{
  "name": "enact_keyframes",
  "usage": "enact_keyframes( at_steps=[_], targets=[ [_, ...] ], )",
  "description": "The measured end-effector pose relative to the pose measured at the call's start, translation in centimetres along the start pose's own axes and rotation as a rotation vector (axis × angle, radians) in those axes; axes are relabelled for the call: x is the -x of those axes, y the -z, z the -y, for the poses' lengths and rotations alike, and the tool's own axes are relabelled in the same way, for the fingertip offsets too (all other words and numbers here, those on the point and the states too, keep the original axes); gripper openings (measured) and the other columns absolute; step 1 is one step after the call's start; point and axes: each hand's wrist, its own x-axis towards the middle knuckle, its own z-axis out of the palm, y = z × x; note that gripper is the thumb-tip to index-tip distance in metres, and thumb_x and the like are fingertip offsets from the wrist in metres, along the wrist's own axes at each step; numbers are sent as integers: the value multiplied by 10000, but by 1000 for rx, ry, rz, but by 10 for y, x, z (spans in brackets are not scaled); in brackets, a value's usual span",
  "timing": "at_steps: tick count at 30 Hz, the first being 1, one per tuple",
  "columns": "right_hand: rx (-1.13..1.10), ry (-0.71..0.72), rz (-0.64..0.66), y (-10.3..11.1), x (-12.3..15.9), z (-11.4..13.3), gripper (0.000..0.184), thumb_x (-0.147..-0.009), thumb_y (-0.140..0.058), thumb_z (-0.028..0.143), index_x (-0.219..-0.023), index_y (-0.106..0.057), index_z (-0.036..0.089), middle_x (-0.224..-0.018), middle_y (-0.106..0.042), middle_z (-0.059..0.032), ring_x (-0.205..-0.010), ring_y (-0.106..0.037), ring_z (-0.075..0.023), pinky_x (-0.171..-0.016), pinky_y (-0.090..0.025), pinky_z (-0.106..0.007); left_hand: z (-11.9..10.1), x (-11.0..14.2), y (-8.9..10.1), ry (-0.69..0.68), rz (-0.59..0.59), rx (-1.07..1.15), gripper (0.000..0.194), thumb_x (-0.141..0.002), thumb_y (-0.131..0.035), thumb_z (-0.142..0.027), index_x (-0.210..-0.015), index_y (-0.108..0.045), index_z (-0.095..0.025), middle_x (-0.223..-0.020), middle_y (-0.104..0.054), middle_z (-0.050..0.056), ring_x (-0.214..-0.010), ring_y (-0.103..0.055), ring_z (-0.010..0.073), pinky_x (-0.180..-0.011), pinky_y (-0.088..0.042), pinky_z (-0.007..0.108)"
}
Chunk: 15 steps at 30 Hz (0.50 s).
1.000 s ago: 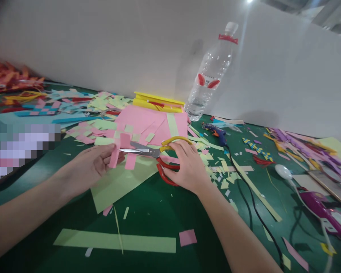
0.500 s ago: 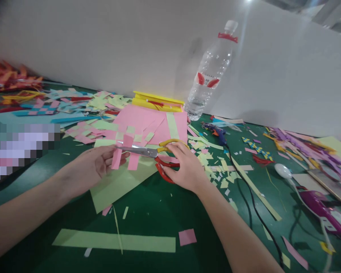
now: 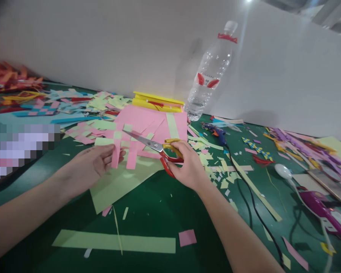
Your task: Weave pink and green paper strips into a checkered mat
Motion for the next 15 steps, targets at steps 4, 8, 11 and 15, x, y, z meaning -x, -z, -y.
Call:
enact_keyframes(
  at_steps=[4, 8, 11, 15],
  targets=[
    [-119, -98, -100, -2, 1, -8, 305, -774, -602, 235, -1065, -514, 207, -1177, -581, -141, -1069, -597, -270, -929, -492, -474, 2, -2, 4, -23, -2, -6, 125, -815, -654, -186, -715, -715, -140, -738, -686, 45, -726, -655, 138, -637, -547, 191],
    [-278, -189, -125, -5, 2, -14, 314, -801, -596, 247, -1100, -501, 230, -1226, -541, -116, -1049, -592, -235, -893, -515, -427, 5, -5, 6, -44, 11, -48, 100, -811, -671, -213, -776, -729, -140, -823, -710, 67, -803, -664, 157, -701, -558, 216],
    [-320, -217, -118, -5, 1, -13, 336, -801, -607, 274, -1115, -492, 238, -1226, -528, -107, -1011, -584, -222, -872, -517, -425, 5, -6, 5, -46, 18, -66, 90, -809, -678, -227, -795, -731, -155, -849, -718, 57, -779, -663, 146, -692, -559, 211],
    [-372, -321, -84, -3, -1, -4, 425, -759, -653, 354, -1133, -494, 228, -1135, -544, -87, -1008, -553, -231, -917, -475, -457, 4, -2, 5, -68, -50, -215, 107, -784, -704, -262, -776, -711, -156, -762, -715, 54, -787, -682, 173, -661, -553, 215]
  ],
)
